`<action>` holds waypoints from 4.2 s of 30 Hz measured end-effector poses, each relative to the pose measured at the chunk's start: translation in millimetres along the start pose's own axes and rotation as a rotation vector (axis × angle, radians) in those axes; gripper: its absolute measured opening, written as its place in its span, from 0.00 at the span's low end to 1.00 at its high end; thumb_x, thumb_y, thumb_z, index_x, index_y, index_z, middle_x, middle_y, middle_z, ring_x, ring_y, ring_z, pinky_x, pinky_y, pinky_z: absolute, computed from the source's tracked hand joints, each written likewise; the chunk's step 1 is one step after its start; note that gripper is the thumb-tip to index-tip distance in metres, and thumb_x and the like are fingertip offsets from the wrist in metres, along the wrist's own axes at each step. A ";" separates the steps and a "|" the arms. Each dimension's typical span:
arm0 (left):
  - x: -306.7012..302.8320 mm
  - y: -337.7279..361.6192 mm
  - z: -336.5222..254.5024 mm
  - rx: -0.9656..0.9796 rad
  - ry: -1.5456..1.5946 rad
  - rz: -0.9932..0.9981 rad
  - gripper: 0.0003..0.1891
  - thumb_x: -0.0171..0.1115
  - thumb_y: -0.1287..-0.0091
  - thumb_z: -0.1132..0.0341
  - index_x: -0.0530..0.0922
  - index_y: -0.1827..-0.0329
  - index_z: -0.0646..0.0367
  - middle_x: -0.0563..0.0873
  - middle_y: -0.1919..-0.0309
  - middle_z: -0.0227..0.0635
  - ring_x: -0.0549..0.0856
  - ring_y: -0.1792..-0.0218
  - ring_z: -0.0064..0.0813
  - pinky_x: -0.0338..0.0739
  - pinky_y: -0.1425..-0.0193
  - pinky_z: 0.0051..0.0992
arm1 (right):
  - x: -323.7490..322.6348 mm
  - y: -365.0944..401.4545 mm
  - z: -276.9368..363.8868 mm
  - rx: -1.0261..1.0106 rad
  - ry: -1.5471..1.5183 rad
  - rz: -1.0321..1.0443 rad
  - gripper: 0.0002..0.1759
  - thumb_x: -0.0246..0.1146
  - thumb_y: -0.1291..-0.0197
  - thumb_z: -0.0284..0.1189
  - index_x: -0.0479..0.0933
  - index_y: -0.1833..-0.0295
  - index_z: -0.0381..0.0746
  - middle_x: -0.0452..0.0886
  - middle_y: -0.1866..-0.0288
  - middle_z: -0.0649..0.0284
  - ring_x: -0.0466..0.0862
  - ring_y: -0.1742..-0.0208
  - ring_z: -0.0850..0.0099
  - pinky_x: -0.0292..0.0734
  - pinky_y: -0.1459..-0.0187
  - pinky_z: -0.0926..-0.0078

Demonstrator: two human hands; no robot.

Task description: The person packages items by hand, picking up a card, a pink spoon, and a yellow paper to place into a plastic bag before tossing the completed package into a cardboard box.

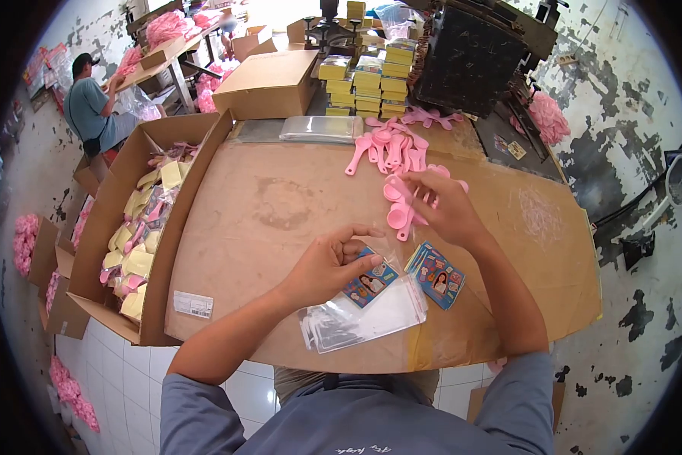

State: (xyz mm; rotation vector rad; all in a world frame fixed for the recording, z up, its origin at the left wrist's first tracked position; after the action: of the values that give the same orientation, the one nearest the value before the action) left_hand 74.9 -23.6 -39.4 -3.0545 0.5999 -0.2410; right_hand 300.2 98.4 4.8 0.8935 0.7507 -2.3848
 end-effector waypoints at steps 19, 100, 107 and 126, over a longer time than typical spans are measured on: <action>14.1 2.1 1.9 -0.027 -0.023 0.000 0.26 0.64 0.22 0.70 0.70 0.23 0.61 0.92 0.57 0.31 0.86 0.57 0.13 0.81 0.53 0.20 | 34.2 53.7 52.3 0.082 -0.829 -0.254 0.29 0.66 0.31 0.18 0.68 0.27 0.38 0.77 0.50 0.65 0.85 0.52 0.77 0.84 0.55 0.79; 9.1 2.2 -2.2 0.176 -0.038 -0.215 0.12 0.59 0.19 0.69 0.82 0.42 0.70 0.92 0.51 0.45 0.91 0.50 0.27 0.88 0.46 0.28 | 18.3 74.7 45.2 0.088 -0.371 0.091 0.21 0.72 0.34 0.27 0.80 0.39 0.32 0.86 0.50 0.58 0.86 0.50 0.71 0.82 0.48 0.70; 6.9 2.4 -3.8 0.116 0.003 -0.180 0.15 0.65 0.22 0.67 0.83 0.40 0.69 0.91 0.51 0.38 0.90 0.49 0.23 0.88 0.47 0.25 | 24.8 64.8 34.7 0.196 -0.829 0.047 0.12 0.67 0.29 0.21 0.81 0.43 0.31 0.86 0.53 0.64 0.86 0.54 0.79 0.82 0.51 0.77; -3.6 0.6 -1.2 0.060 0.043 -0.070 0.12 0.63 0.21 0.70 0.87 0.41 0.66 0.92 0.51 0.38 0.90 0.52 0.23 0.88 0.46 0.27 | 10.3 73.0 11.2 0.180 -0.763 0.116 0.09 0.66 0.29 0.22 0.88 0.48 0.32 0.85 0.53 0.65 0.84 0.55 0.79 0.81 0.52 0.77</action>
State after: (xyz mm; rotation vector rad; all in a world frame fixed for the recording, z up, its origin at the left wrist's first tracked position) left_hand 71.2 -22.7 -38.7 -3.0231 0.4788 -0.3210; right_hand 332.1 35.3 -18.7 0.0366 0.1786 -2.4308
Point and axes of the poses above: each hand's wrist, its own y-axis away from the middle knuckle, its own x-axis out of the palm, z = x × y, the point moved 1 cm from there along -y, towards the middle knuckle
